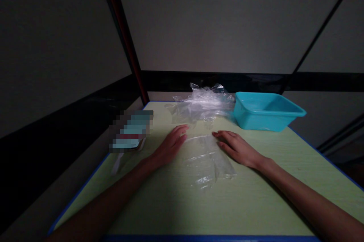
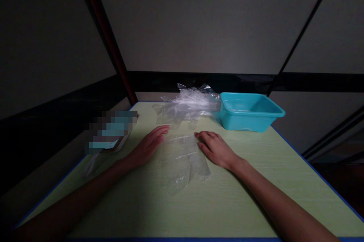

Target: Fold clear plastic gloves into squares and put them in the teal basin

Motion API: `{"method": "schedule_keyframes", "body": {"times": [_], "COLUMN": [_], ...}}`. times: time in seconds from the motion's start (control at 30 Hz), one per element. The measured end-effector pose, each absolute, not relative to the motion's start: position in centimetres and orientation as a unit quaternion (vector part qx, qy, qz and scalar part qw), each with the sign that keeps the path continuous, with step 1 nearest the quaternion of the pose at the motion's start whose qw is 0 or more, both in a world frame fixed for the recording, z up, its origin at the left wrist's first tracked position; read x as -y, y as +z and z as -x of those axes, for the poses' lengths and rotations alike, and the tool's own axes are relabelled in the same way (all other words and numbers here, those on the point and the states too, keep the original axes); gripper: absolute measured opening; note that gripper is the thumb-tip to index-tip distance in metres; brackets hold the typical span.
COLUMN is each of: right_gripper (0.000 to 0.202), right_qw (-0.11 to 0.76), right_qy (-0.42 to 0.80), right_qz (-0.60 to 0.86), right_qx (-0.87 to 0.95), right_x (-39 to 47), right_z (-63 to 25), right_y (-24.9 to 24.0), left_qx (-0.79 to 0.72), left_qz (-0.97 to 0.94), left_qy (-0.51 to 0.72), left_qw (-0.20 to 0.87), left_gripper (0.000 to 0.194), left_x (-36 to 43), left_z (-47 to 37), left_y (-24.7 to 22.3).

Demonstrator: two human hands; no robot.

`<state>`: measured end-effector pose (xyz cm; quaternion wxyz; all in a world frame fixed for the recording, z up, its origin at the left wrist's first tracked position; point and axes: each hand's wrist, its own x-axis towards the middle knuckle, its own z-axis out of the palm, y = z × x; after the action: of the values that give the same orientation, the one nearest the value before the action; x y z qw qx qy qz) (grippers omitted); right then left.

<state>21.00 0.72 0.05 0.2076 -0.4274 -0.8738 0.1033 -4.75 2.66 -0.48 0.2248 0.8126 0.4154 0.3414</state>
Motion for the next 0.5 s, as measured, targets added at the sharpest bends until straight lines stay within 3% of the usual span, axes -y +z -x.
{"method": "schedule_keyframes", "body": {"times": [0.27, 0.5], "right_gripper": [0.040, 0.079], "right_qw": [0.204, 0.072], "right_qy": [0.099, 0.126], "right_qz": [0.425, 0.313], "right_qx": [0.877, 0.939], "right_x": [-1.0, -0.9], "right_z": [-21.8, -22.8], "right_y": [0.0, 0.7], "left_qx": [-0.421, -0.417], "left_qz": [-0.807, -0.811], "left_qy": [0.353, 0.352], "left_qw": [0.216, 0.211], "left_gripper": [0.035, 0.034], "left_x": [-2.7, -2.6], "left_z": [4.7, 4.6], "left_y": [-0.5, -0.3]}}
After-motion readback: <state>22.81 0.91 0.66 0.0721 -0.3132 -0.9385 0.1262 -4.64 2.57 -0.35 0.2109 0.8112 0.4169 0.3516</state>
